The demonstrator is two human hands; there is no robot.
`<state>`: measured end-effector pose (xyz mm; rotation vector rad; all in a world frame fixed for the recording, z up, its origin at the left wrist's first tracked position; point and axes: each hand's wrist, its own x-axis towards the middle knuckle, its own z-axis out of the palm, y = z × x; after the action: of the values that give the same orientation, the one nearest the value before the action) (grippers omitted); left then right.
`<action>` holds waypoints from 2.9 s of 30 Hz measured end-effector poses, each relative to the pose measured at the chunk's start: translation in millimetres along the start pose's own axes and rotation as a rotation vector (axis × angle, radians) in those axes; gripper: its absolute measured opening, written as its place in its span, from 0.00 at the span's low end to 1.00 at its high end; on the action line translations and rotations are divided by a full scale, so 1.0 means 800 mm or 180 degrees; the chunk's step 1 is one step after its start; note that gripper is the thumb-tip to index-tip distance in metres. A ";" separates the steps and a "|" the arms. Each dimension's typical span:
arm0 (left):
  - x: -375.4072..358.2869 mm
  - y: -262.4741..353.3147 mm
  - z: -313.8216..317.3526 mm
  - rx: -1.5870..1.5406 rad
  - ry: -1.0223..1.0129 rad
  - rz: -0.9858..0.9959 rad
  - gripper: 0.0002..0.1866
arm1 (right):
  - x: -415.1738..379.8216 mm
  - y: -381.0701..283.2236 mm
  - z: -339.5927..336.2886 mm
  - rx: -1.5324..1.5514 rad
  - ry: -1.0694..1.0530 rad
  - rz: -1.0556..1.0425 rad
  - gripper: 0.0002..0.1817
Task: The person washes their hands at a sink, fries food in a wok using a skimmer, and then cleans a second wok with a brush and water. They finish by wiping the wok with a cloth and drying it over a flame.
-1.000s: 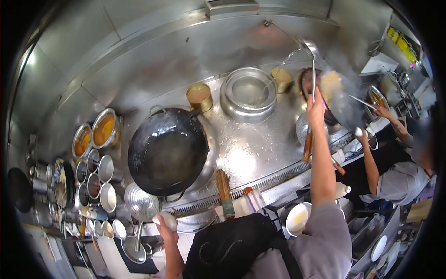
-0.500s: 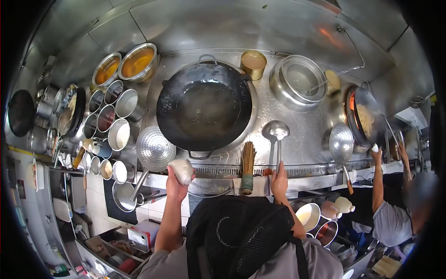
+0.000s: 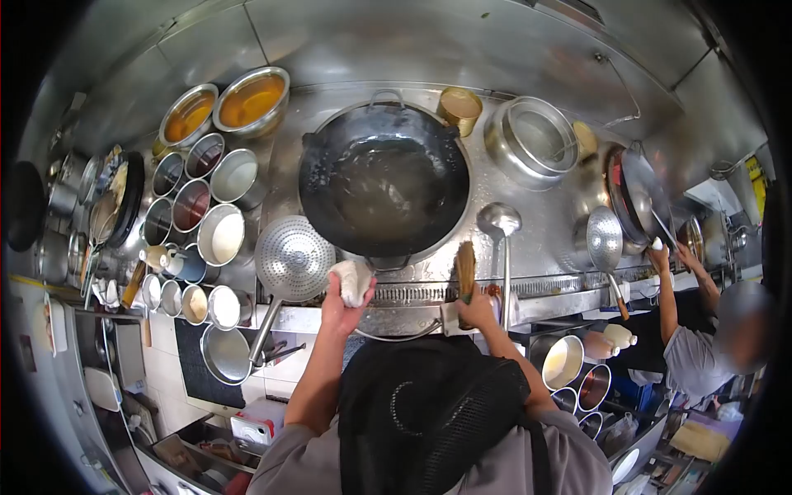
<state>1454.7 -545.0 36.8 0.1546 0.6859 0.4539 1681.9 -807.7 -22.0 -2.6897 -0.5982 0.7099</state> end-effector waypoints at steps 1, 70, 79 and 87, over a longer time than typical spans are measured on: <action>-0.001 0.001 0.002 -0.0014 0.0017 0.0006 0.33 | -0.002 0.010 -0.011 0.0776 0.0036 -0.0246 0.38; 0.039 -0.057 0.053 0.1099 0.0091 0.0794 0.14 | 0.128 -0.314 -0.079 0.0175 -0.0969 -0.2892 0.34; 0.039 -0.057 0.050 0.0661 0.0031 0.0660 0.16 | 0.217 -0.302 -0.189 -0.1889 -0.0058 -0.1643 0.28; 0.032 -0.056 0.053 0.0583 0.0077 0.0581 0.17 | 0.105 -0.297 -0.111 -0.1404 -0.0305 -0.1859 0.32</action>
<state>1515.1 -572.5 42.1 0.3872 0.7402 0.5681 1719.9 -578.0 108.5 -2.6220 -1.6398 0.5886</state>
